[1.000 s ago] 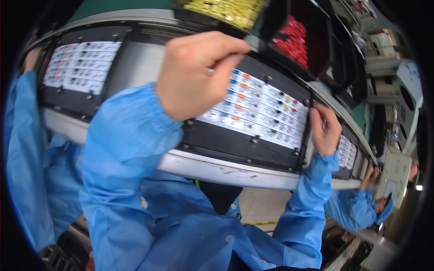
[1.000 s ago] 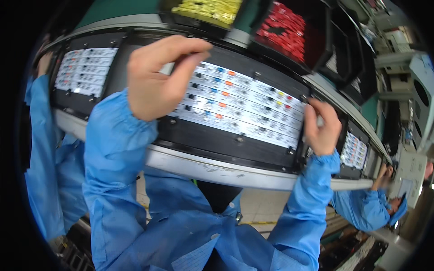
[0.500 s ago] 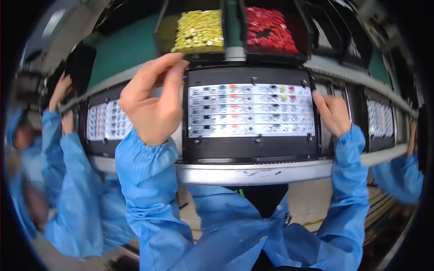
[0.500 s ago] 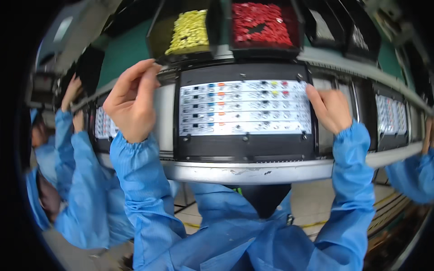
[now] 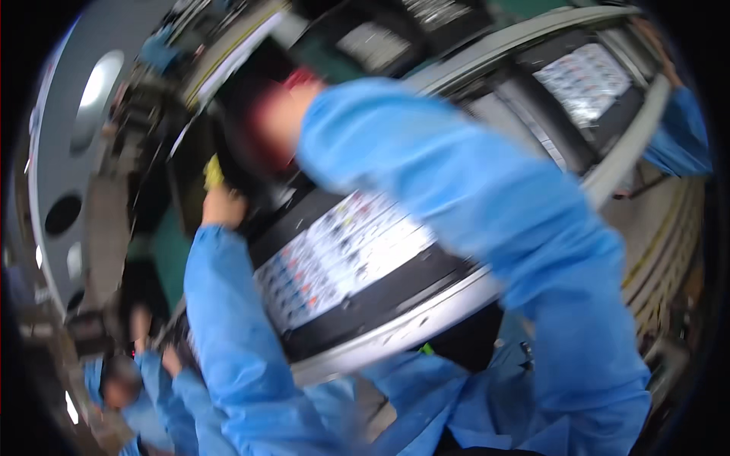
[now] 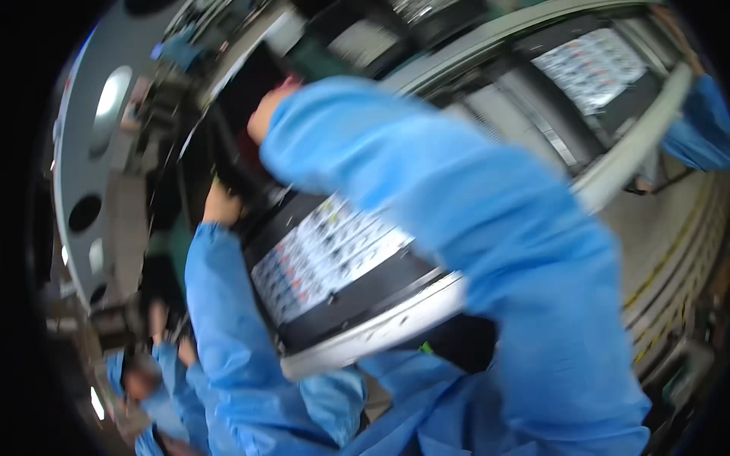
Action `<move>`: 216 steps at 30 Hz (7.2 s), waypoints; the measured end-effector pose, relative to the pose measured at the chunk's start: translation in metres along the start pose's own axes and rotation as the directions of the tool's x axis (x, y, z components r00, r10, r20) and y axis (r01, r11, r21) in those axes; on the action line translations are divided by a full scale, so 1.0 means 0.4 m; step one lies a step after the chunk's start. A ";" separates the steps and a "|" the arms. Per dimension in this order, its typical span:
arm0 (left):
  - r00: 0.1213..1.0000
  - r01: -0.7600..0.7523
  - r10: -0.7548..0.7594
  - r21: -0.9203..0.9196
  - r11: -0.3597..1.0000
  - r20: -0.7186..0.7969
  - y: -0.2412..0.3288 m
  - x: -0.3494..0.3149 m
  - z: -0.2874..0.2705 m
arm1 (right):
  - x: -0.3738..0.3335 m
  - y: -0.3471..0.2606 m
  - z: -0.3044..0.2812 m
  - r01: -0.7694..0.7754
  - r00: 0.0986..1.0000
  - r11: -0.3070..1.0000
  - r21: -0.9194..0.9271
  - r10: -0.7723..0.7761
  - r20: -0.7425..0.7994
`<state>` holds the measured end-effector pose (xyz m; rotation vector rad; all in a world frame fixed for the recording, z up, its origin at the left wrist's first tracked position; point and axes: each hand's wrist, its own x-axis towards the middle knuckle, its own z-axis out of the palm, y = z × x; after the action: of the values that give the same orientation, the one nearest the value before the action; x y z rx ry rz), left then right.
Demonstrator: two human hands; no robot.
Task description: Manually placing small electronic components onto a printed circuit board at an assembly station.
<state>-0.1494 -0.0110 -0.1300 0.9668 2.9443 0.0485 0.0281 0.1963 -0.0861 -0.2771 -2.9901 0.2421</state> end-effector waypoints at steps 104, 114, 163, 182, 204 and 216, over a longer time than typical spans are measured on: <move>0.903 -0.402 0.329 -0.811 0.425 -0.275 0.266 -0.449 0.006 | -0.393 0.026 0.070 0.260 0.965 0.859 0.442 -0.247 -0.088; 0.907 -0.373 0.353 -0.826 0.423 -0.229 0.266 -0.443 0.007 | -0.388 0.020 0.065 0.314 0.949 0.883 0.350 -0.299 -0.096; 0.785 -0.609 0.610 -0.306 0.731 -0.107 0.400 -0.389 0.005 | -0.373 0.075 0.080 0.360 0.889 0.807 0.468 -0.144 -0.435; 0.677 -0.657 0.315 -0.354 0.666 -0.666 0.161 -0.391 -0.164 | -0.490 0.065 0.003 -0.381 0.924 0.885 0.267 0.373 0.082; 0.994 0.039 -0.028 -0.109 0.993 0.105 0.062 -0.045 -0.073 | -0.139 0.094 -0.054 0.288 0.933 0.956 0.061 -0.265 -0.241; 0.999 -0.045 0.046 -0.151 0.988 0.004 0.099 -0.020 -0.069 | 0.044 0.041 -0.010 -0.121 0.975 0.944 -0.307 0.172 0.143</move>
<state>-0.1209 0.0155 -0.1006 1.0097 2.8618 0.2641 0.0141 0.2163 -0.0831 -0.5383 -3.1702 -0.1844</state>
